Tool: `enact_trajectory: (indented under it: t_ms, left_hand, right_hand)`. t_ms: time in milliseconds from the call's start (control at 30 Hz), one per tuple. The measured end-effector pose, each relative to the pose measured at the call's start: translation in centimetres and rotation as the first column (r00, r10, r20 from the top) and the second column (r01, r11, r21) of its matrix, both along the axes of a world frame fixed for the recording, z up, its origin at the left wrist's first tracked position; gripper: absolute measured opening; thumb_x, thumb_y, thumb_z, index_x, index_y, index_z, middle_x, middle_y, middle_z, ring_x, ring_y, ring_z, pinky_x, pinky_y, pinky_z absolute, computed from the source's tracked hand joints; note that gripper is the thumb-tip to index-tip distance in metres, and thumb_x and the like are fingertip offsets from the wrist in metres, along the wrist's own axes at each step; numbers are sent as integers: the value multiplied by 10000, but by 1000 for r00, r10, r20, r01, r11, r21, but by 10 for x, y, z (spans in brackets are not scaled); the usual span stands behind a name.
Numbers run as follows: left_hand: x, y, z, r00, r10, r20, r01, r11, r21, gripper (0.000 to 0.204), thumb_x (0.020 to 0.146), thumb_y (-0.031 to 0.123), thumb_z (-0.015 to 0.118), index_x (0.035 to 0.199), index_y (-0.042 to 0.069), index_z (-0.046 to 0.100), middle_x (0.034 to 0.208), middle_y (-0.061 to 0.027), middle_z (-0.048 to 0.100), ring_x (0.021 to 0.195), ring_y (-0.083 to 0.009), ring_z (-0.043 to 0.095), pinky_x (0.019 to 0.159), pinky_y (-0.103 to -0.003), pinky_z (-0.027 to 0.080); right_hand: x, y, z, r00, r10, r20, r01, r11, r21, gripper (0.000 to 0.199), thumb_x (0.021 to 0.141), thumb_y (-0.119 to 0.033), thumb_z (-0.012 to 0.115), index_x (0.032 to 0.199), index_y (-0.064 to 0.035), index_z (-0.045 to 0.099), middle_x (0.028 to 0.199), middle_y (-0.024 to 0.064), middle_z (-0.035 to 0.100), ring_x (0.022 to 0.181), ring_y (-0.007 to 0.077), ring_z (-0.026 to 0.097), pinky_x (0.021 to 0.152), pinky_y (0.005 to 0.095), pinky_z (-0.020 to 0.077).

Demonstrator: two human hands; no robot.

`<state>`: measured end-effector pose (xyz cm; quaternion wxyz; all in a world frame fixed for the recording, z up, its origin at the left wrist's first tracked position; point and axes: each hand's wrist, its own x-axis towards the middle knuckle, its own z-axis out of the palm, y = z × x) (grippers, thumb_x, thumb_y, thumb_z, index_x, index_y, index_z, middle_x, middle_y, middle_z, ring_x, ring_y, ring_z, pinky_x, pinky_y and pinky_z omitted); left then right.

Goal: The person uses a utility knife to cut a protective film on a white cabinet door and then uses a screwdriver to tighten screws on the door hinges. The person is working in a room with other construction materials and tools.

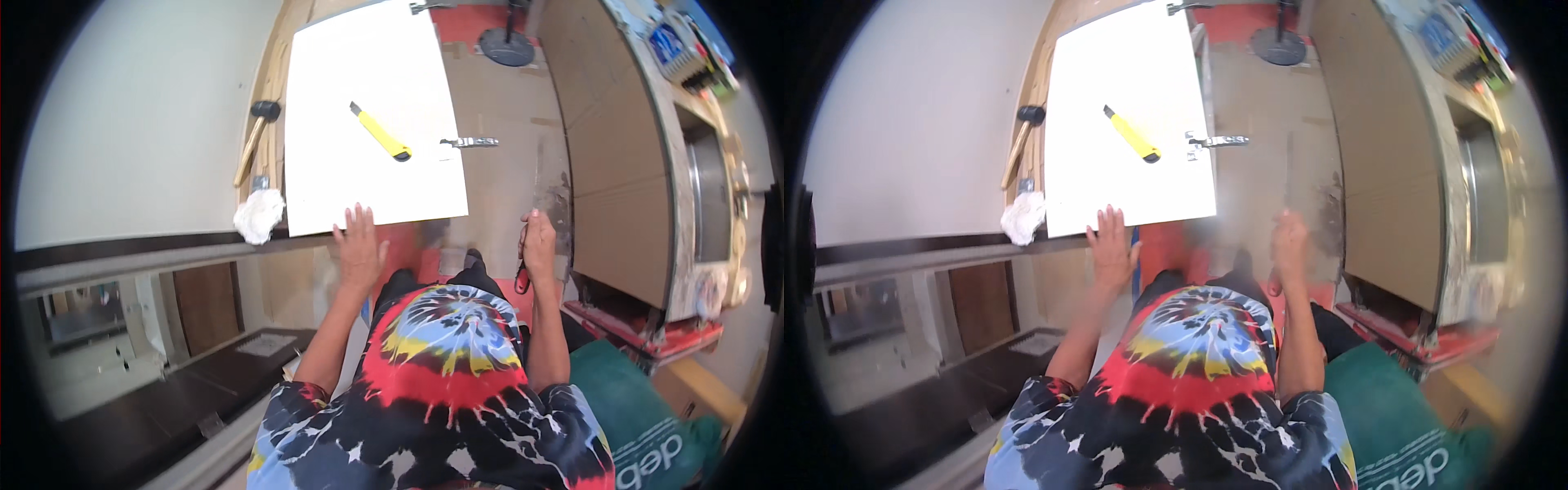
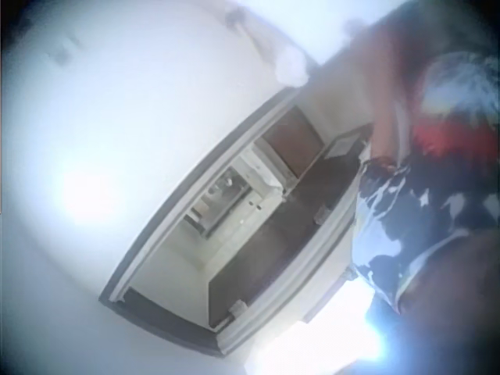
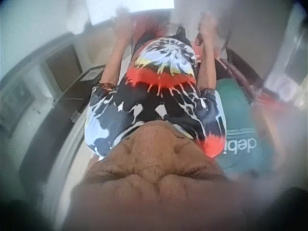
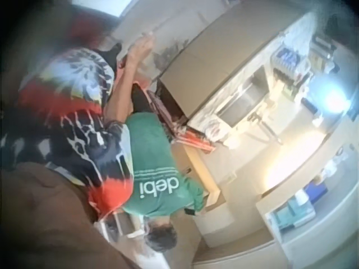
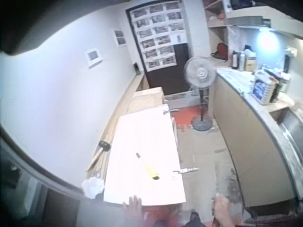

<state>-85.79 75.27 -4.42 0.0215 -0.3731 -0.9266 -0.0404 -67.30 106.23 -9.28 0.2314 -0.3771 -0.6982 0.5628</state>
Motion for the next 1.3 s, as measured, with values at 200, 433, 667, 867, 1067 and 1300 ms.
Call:
enact_trajectory:
  t_ms: [200,433,667,867,1067,1300]
  left_hand:
    - [21,46,9,814,-565,137,545,824,156,653,889,258,681,1457,40,445,1534,-183,410,1450,-393,339,1180,-608,219]
    - [-50,40,21,879,-474,-42,435,764,477,445,920,260,646,1300,37,581,1377,-190,550,1363,-411,435,1153,-588,265]
    - [-130,52,11,989,53,138,-66,993,93,761,1009,507,451,1574,30,274,1630,-261,200,1524,-467,76,1218,-606,54]
    - [-127,54,10,994,27,110,-29,999,15,799,1004,554,405,1588,37,238,1641,-273,157,1525,-475,62,1217,-605,52]
    - [-130,57,14,994,41,101,-38,999,-37,829,994,575,400,1590,26,225,1633,-300,146,1517,-500,64,1209,-622,60]
    - [-126,61,13,993,-2,115,3,1000,-7,844,984,582,410,1590,23,225,1631,-305,147,1512,-513,70,1203,-635,55]
  right_hand:
    - [21,-56,-1,981,-191,21,187,975,122,421,1094,-393,402,941,-33,557,555,-17,424,412,75,418,376,251,334]
    - [5,-187,-15,971,-225,84,159,864,478,405,1079,-387,430,939,-33,568,596,125,539,498,289,550,477,421,430]
    - [-53,-283,-25,957,-136,255,36,931,362,224,1016,-251,561,916,-51,540,758,213,637,688,428,642,572,542,484]
    - [-96,-221,-34,914,-312,261,154,860,487,214,999,-255,589,937,-61,521,711,206,643,654,441,643,569,551,502]
    - [-81,-271,-62,932,-321,171,194,837,512,239,980,-295,612,940,-79,520,676,188,626,621,427,632,562,535,500]
    - [-102,-175,-21,859,-479,182,327,787,524,233,970,-260,624,913,-48,545,708,208,620,633,443,628,549,544,466]
